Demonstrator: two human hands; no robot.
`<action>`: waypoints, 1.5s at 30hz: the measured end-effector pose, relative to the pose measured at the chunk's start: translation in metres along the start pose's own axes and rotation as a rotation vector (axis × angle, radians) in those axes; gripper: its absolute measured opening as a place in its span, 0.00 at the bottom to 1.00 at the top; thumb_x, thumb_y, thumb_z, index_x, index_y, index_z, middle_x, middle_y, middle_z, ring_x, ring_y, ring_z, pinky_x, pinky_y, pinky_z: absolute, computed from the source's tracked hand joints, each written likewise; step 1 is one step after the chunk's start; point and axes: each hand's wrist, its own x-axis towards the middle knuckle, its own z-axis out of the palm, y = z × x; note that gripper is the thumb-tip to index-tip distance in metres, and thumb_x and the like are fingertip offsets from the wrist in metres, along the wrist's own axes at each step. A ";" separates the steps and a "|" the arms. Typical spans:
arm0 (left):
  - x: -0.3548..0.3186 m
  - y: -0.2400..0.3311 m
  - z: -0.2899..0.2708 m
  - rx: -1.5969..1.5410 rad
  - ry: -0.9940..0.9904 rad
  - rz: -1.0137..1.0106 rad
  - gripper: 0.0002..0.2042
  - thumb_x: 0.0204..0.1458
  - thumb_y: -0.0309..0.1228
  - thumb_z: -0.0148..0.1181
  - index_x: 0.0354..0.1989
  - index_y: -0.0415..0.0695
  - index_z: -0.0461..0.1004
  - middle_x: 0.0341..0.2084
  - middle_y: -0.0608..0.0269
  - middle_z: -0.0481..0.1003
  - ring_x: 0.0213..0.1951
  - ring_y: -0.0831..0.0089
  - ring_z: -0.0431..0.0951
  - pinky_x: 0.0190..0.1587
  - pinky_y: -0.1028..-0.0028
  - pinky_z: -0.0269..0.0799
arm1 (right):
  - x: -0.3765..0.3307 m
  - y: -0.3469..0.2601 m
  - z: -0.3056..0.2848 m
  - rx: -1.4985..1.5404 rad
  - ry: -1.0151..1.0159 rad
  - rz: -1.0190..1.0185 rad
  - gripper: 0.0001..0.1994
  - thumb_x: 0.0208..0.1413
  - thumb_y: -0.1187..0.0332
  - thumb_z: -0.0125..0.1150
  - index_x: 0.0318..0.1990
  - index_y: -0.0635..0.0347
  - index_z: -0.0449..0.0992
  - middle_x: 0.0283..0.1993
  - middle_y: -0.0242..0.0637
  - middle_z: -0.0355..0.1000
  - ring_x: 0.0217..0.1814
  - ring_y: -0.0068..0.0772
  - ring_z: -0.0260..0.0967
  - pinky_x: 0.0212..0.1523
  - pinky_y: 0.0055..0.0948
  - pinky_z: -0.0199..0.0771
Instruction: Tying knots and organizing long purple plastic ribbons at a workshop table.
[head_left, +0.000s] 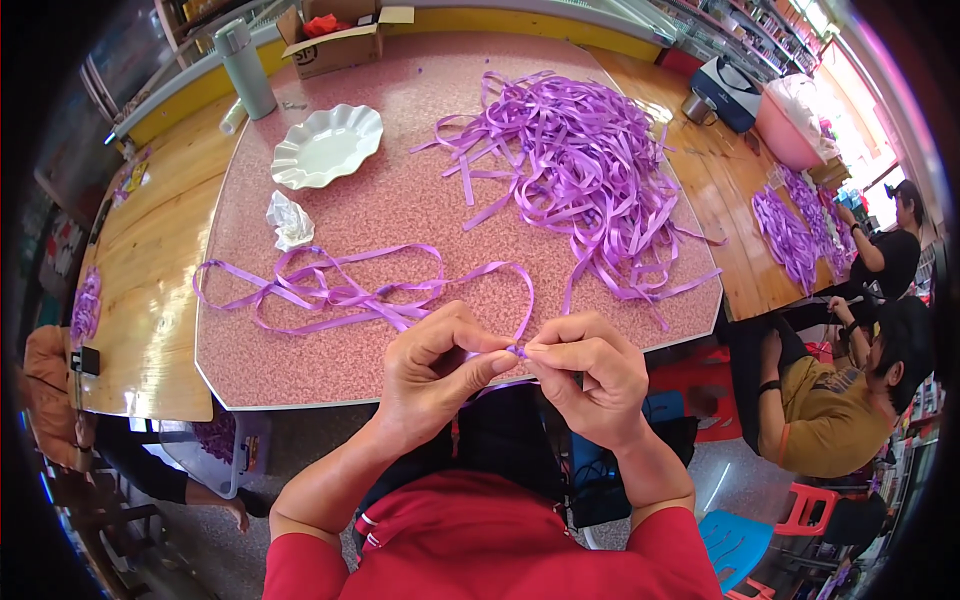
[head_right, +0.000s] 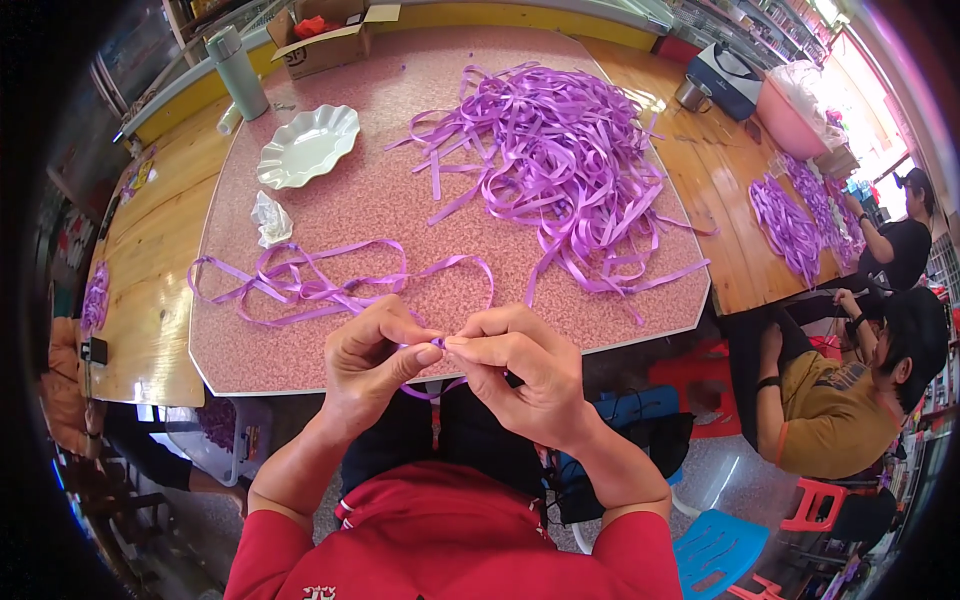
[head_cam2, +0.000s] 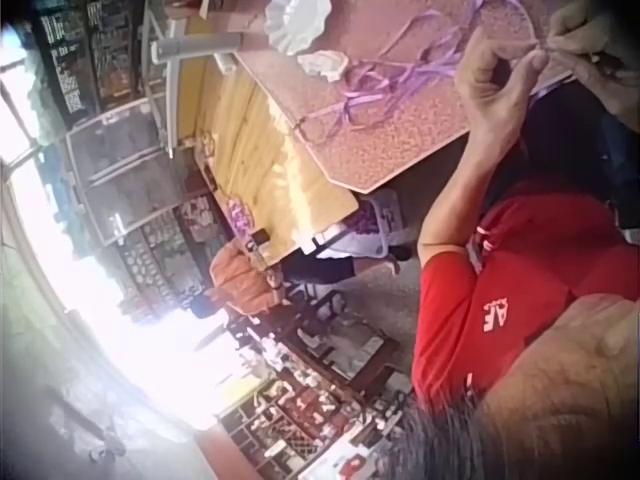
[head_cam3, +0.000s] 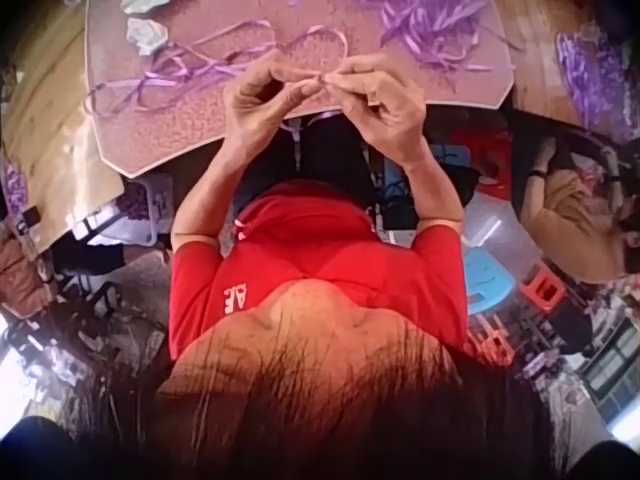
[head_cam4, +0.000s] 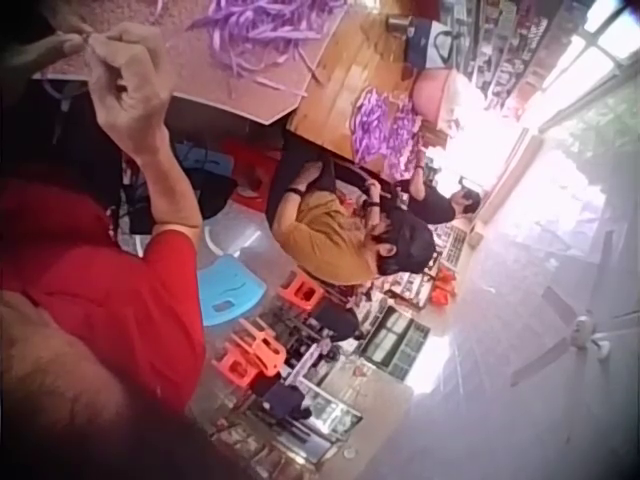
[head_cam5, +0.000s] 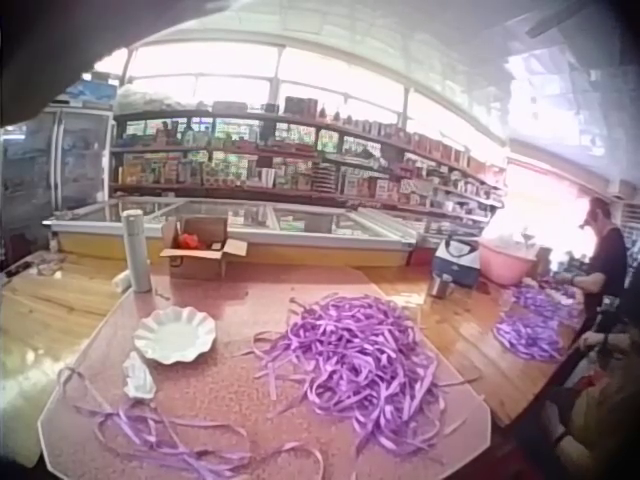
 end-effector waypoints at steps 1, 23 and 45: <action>0.000 -0.001 0.000 -0.006 0.003 0.006 0.04 0.52 0.23 0.69 0.35 0.40 0.81 0.27 0.69 0.70 0.29 0.84 0.67 0.29 0.80 0.58 | 0.000 0.001 0.000 -0.011 0.003 -0.008 0.08 0.53 0.84 0.66 0.38 0.64 0.77 0.42 0.44 0.74 0.38 0.26 0.75 0.36 0.21 0.76; 0.001 -0.002 -0.005 0.108 -0.088 0.095 0.05 0.51 0.23 0.70 0.36 0.40 0.81 0.25 0.66 0.72 0.27 0.79 0.70 0.28 0.77 0.61 | 0.002 0.008 -0.005 0.344 -0.072 0.202 0.07 0.53 0.84 0.65 0.38 0.66 0.80 0.42 0.42 0.75 0.33 0.20 0.72 0.29 0.18 0.71; 0.004 -0.001 -0.007 -0.131 -0.143 -0.073 0.02 0.56 0.22 0.65 0.34 0.40 0.78 0.30 0.70 0.71 0.31 0.84 0.68 0.33 0.81 0.61 | 0.007 0.005 -0.007 0.088 -0.078 0.136 0.07 0.54 0.78 0.69 0.41 0.63 0.81 0.38 0.38 0.76 0.32 0.21 0.72 0.29 0.19 0.69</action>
